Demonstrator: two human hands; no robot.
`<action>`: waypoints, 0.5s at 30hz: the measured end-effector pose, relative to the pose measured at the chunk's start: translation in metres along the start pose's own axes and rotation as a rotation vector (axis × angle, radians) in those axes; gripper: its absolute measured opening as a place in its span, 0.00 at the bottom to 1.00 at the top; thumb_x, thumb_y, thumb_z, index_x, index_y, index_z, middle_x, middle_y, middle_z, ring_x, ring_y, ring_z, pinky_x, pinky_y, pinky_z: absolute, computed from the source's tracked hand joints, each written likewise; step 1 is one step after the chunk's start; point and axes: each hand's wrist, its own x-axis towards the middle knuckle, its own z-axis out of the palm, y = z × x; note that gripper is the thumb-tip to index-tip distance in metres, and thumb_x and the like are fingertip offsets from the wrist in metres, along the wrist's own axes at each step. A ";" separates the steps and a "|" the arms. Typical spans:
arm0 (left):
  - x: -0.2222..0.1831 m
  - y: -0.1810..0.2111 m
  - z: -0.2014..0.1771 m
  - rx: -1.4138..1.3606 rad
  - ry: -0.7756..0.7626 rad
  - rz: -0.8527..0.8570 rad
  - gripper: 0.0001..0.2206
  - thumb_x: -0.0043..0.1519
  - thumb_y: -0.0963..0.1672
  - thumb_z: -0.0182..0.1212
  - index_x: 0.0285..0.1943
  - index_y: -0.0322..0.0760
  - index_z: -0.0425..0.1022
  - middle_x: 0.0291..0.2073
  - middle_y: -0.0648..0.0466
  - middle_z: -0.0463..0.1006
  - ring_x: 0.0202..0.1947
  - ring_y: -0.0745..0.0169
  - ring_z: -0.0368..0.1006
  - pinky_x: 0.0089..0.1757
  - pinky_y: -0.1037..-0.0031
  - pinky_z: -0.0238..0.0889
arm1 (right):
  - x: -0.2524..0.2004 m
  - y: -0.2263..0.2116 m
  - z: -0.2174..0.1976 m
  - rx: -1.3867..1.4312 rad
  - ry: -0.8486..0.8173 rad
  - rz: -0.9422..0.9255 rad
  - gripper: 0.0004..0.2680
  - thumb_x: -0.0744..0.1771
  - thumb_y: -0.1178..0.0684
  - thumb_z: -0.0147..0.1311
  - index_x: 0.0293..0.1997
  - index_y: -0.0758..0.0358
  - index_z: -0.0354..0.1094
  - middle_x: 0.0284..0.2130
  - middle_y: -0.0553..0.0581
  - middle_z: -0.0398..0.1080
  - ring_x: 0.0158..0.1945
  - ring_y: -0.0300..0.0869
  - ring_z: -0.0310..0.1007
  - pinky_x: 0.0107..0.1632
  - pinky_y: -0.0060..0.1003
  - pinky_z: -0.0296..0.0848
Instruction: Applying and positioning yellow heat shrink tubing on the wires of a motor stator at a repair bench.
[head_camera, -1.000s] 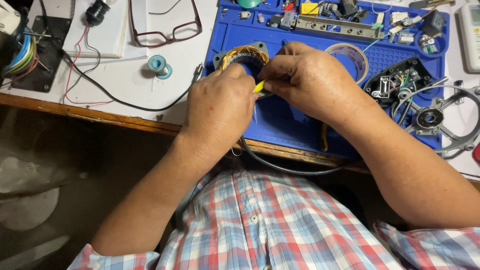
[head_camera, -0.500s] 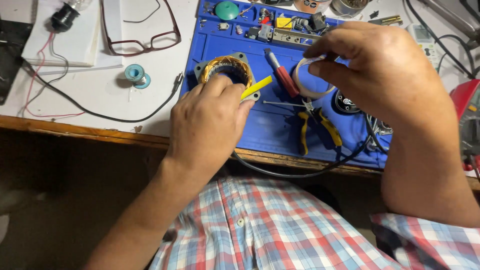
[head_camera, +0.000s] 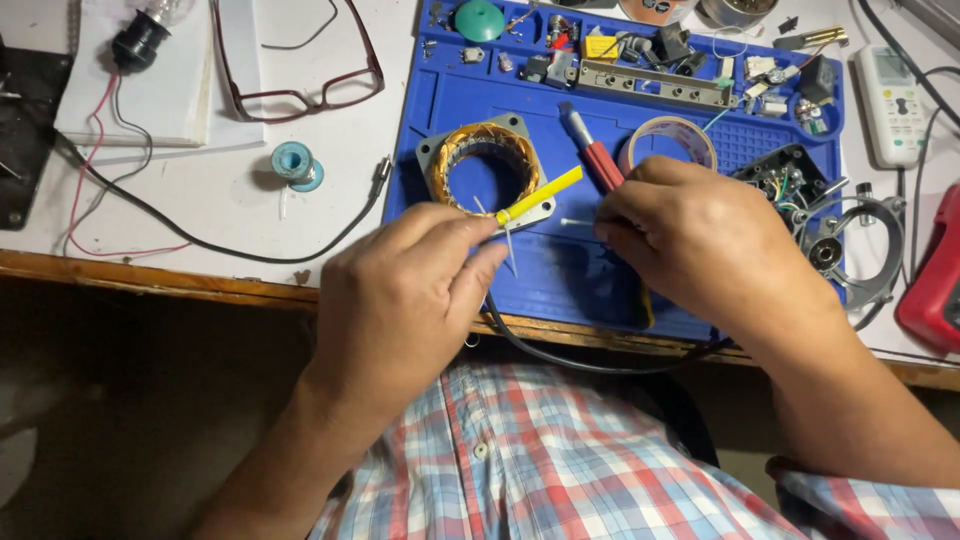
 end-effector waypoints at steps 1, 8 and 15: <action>-0.002 0.005 -0.003 -0.091 -0.018 -0.021 0.09 0.72 0.41 0.81 0.56 0.31 0.90 0.49 0.49 0.91 0.46 0.51 0.89 0.45 0.62 0.82 | -0.005 -0.011 -0.014 0.193 0.032 0.028 0.04 0.73 0.54 0.68 0.53 0.57 0.84 0.42 0.54 0.80 0.34 0.51 0.82 0.38 0.48 0.78; -0.014 0.028 0.025 -0.475 -0.145 -0.088 0.08 0.73 0.43 0.73 0.56 0.32 0.84 0.50 0.49 0.92 0.50 0.53 0.91 0.48 0.65 0.81 | -0.038 -0.063 0.029 0.983 0.372 0.143 0.05 0.73 0.58 0.65 0.50 0.68 0.73 0.43 0.60 0.85 0.44 0.40 0.88 0.50 0.30 0.89; -0.023 0.003 0.024 0.254 -0.047 0.238 0.01 0.76 0.42 0.79 0.53 0.41 0.92 0.29 0.58 0.75 0.26 0.58 0.71 0.29 0.65 0.63 | -0.044 -0.054 0.020 1.017 0.139 0.317 0.08 0.74 0.51 0.60 0.43 0.65 0.80 0.31 0.53 0.83 0.30 0.35 0.82 0.34 0.28 0.83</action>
